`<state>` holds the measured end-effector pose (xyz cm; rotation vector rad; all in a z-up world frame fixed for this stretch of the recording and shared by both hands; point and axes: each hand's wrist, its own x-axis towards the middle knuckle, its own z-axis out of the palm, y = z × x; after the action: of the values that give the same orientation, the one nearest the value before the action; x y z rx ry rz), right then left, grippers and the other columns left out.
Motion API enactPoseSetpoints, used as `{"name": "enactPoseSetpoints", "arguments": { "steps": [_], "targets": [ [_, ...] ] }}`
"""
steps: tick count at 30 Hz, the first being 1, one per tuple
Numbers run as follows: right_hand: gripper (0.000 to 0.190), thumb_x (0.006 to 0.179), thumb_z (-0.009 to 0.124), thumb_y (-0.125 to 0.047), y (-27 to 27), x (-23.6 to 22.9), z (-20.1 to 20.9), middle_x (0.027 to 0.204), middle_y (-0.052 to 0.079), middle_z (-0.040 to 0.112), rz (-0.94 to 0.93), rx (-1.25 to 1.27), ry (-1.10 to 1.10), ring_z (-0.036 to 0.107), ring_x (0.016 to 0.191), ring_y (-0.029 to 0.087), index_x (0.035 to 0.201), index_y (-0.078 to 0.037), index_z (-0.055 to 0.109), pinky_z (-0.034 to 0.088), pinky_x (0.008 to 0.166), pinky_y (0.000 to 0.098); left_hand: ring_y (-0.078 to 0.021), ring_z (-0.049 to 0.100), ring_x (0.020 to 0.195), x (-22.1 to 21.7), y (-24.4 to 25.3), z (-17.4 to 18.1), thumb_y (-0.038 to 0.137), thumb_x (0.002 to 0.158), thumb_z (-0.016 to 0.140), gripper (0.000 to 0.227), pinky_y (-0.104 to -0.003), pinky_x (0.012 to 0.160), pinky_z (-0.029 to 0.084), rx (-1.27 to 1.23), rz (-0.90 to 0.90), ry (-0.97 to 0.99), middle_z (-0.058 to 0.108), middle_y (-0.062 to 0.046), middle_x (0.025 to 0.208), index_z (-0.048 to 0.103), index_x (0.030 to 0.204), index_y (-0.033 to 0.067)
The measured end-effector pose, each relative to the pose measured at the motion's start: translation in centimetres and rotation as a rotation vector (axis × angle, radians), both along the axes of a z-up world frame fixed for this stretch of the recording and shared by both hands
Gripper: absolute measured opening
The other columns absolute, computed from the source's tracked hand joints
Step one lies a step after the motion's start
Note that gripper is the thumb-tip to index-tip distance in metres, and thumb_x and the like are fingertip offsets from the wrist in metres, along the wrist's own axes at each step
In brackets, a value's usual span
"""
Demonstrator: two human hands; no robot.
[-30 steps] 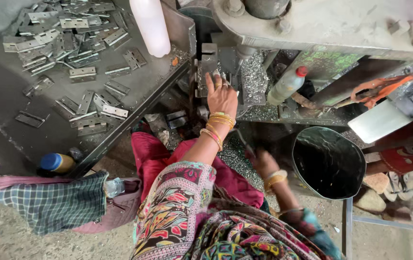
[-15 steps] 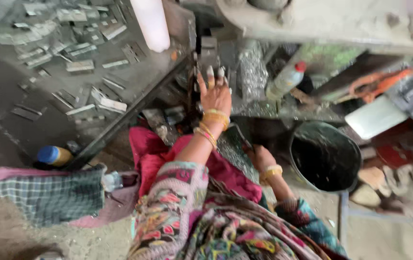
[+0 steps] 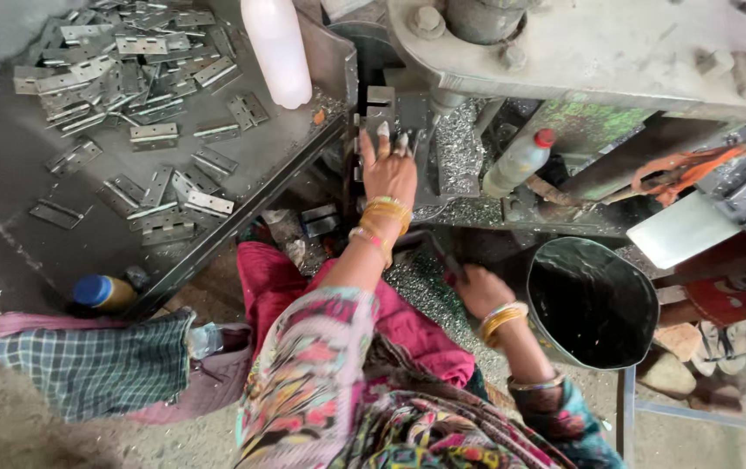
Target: The person operates a manual press machine to shape small metal pieces. They pick up a metal piece, place it under the press, pull the lever to activate the press, and then remove the shaped piece, repeating this process continuously.
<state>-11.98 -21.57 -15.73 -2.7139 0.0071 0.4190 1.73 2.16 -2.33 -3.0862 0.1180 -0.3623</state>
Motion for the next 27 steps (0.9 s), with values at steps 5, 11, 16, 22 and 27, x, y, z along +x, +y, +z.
{"name": "enactPoseSetpoints", "arguments": {
  "steps": [5,11,16,22,27],
  "targets": [
    [0.044,0.093,0.064,-0.048,1.8,-0.1,1.1,0.093,0.027,0.072,-0.057,0.058,0.046,0.069,0.09,0.046,0.101,-0.005,0.072,0.053,0.077,0.0522,-0.0295,0.034,0.149,0.4,-0.7,0.2,0.015,0.095,0.049,0.038,-0.061,0.122,0.007,-0.121,-0.004,-0.094,0.056,-0.006,0.151,0.07,0.127,0.0075],
    [0.039,0.094,0.064,-0.042,0.9,1.3,-2.1,0.088,0.029,0.069,0.024,0.187,0.007,0.069,0.087,0.046,0.1,-0.004,0.072,0.053,0.076,0.0526,-0.0324,0.032,0.15,0.5,0.7,0.7,0.015,0.097,0.046,0.041,-0.061,0.123,0.008,-0.124,-0.014,-0.08,0.058,-0.007,0.147,0.07,0.129,0.0077],
    [0.029,0.094,0.06,-0.032,0.5,-1.5,-3.9,0.093,0.027,0.072,-0.005,0.197,-0.04,0.071,0.088,0.045,0.103,-0.008,0.073,0.054,0.076,0.0511,-0.0313,0.028,0.155,-0.4,-1.0,0.1,0.018,0.1,0.046,0.041,-0.059,0.126,0.008,-0.012,0.036,-0.117,0.053,-0.007,0.154,0.071,0.131,0.0082],
    [0.031,0.091,0.065,-0.034,-0.3,-0.3,-1.2,0.088,0.028,0.07,-0.015,0.175,0.055,0.069,0.086,0.046,0.103,-0.005,0.068,0.052,0.076,0.0538,-0.0316,0.021,0.153,0.6,-0.5,1.2,0.012,0.089,0.05,0.034,-0.06,0.12,0.004,-0.144,0.005,-0.002,0.04,-0.006,0.161,0.077,0.11,0.0102],
    [0.037,0.091,0.068,-0.038,0.0,-0.1,-4.2,0.087,0.03,0.068,0.015,0.176,-0.096,0.066,0.087,0.05,0.102,-0.003,0.067,0.051,0.073,0.057,-0.0295,0.024,0.155,3.0,-2.2,0.8,0.016,0.097,0.051,0.035,-0.059,0.127,0.001,-0.062,0.092,-0.023,0.042,-0.008,0.162,0.077,0.119,0.0124]
  ]
}}
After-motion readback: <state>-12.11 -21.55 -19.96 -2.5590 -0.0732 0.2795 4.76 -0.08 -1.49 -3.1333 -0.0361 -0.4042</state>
